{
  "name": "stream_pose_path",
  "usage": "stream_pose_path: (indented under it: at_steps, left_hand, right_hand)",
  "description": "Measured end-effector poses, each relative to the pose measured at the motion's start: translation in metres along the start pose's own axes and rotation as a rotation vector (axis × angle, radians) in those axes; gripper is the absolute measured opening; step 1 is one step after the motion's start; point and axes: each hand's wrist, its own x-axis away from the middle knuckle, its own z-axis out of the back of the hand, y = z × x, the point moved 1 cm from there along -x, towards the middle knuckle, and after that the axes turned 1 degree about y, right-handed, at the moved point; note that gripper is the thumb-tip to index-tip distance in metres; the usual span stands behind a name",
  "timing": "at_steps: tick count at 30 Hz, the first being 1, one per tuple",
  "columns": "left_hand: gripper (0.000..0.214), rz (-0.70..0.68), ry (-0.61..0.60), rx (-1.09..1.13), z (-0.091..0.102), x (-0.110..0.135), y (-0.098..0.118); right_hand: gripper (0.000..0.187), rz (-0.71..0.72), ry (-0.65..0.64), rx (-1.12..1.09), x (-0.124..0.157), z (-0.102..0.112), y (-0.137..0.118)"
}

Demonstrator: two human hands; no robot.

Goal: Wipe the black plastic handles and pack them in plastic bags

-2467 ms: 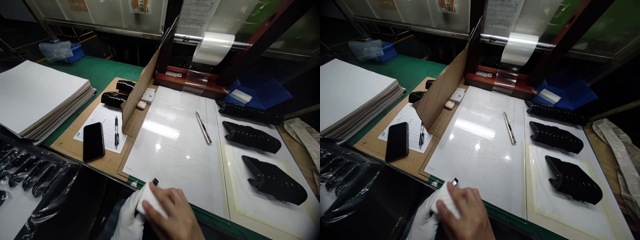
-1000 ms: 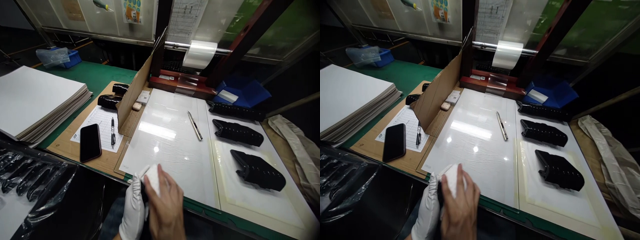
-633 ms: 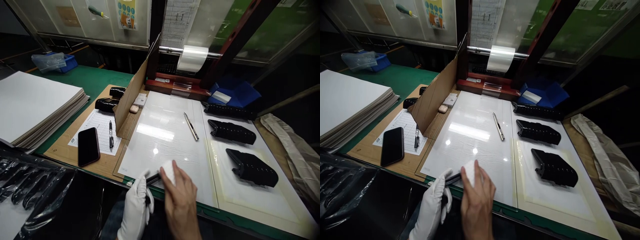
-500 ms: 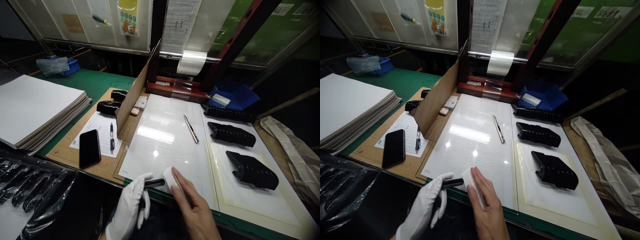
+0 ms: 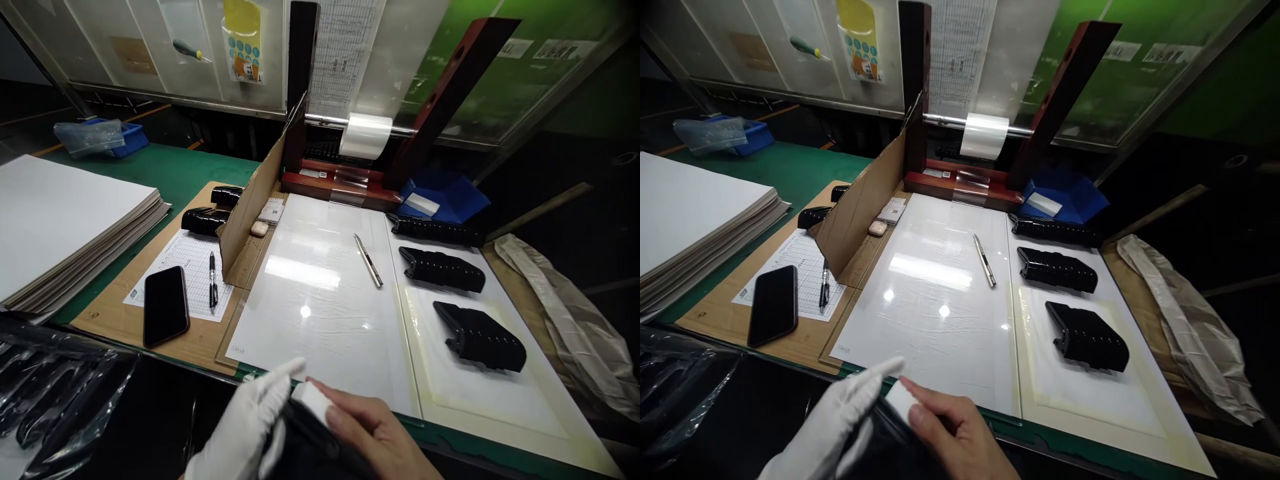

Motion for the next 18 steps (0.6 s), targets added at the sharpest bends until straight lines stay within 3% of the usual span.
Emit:
stream_pose_path:
  at_steps: [7,11,13,15,18]
  left_hand:
    - [0.067,0.079,-0.001,0.103,-0.013,0.001,-0.003]
    - [0.068,0.039,0.214,0.330,-0.029,0.001,-0.011]
    - [0.060,0.059,0.258,0.429,-0.033,0.000,-0.017]
    - [0.058,0.137,0.159,0.468,-0.033,-0.002,-0.023]
    - [0.066,0.288,-0.079,0.435,-0.030,-0.006,-0.030]
  right_hand:
    - [0.048,-0.017,0.001,-0.007,0.000,0.005,-0.008]
    - [0.049,0.200,0.448,0.115,-0.011,-0.020,0.019]
    - [0.043,0.339,0.613,0.238,-0.017,-0.032,0.031]
    - [0.041,0.455,0.593,0.395,-0.021,-0.036,0.034]
    - [0.046,0.591,0.516,0.611,-0.024,-0.022,0.028]
